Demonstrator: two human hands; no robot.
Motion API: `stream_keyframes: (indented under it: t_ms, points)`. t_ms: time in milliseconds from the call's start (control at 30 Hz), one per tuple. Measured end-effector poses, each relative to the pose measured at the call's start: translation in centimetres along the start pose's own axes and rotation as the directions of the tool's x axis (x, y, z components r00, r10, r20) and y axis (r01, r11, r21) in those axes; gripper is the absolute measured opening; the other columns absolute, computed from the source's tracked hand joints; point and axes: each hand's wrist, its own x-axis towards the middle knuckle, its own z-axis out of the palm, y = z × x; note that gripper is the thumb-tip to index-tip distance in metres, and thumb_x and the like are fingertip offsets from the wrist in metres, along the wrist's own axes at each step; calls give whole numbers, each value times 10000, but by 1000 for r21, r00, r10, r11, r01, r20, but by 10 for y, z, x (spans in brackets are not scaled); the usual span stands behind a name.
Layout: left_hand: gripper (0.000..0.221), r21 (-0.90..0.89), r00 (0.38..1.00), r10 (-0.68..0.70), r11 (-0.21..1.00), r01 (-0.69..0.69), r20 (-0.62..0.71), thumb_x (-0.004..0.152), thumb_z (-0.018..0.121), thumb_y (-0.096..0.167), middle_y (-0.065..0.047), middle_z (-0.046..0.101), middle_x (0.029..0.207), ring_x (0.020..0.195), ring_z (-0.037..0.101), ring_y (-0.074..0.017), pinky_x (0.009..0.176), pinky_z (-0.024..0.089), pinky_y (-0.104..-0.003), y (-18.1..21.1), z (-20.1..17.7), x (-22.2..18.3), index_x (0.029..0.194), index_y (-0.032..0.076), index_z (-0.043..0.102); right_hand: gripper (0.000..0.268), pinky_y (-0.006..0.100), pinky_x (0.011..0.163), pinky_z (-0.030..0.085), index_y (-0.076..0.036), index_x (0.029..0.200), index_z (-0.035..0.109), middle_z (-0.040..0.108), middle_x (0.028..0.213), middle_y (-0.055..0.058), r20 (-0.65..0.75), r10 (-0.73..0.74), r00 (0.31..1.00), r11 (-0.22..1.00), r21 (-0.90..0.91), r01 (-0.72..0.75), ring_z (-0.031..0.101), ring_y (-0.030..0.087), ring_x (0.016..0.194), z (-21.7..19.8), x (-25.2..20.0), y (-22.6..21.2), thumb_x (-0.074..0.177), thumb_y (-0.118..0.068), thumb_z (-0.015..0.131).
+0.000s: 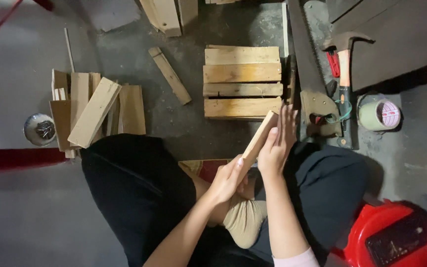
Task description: Sanding, sawing, and hammering wooden boards to assemble a small structure.
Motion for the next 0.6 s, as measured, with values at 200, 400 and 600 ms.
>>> stream_keyframes:
  t_ms: [200,400,600]
  points:
    - [548,3,1000,-20,1000,20,-5,1102,290,340,-134,712,662,489,691,-217,459,592,-355,2,0,1,1423,19,596,511,525,1221,264,-47,1567,470,448,1587,235,-27,-35,999,999,-32,34,357,455,1493,6,-8,2,1140,-307,360]
    - [524,9,1000,19,1000,-19,4,1106,321,322,-146,711,649,482,695,-222,427,589,-352,-2,1,2,1436,15,589,520,490,1231,281,-43,1562,482,448,1593,217,-102,-24,994,1000,-6,24,391,404,1488,13,-10,3,1146,-328,356]
    - [528,-25,1000,5,1000,-5,-9,1118,315,319,-135,695,643,478,681,-219,419,578,-346,-9,0,2,1437,-11,577,486,480,1236,255,-46,1582,456,433,1599,224,-67,21,998,1000,-4,-21,378,409,1492,19,-12,10,1149,-236,345]
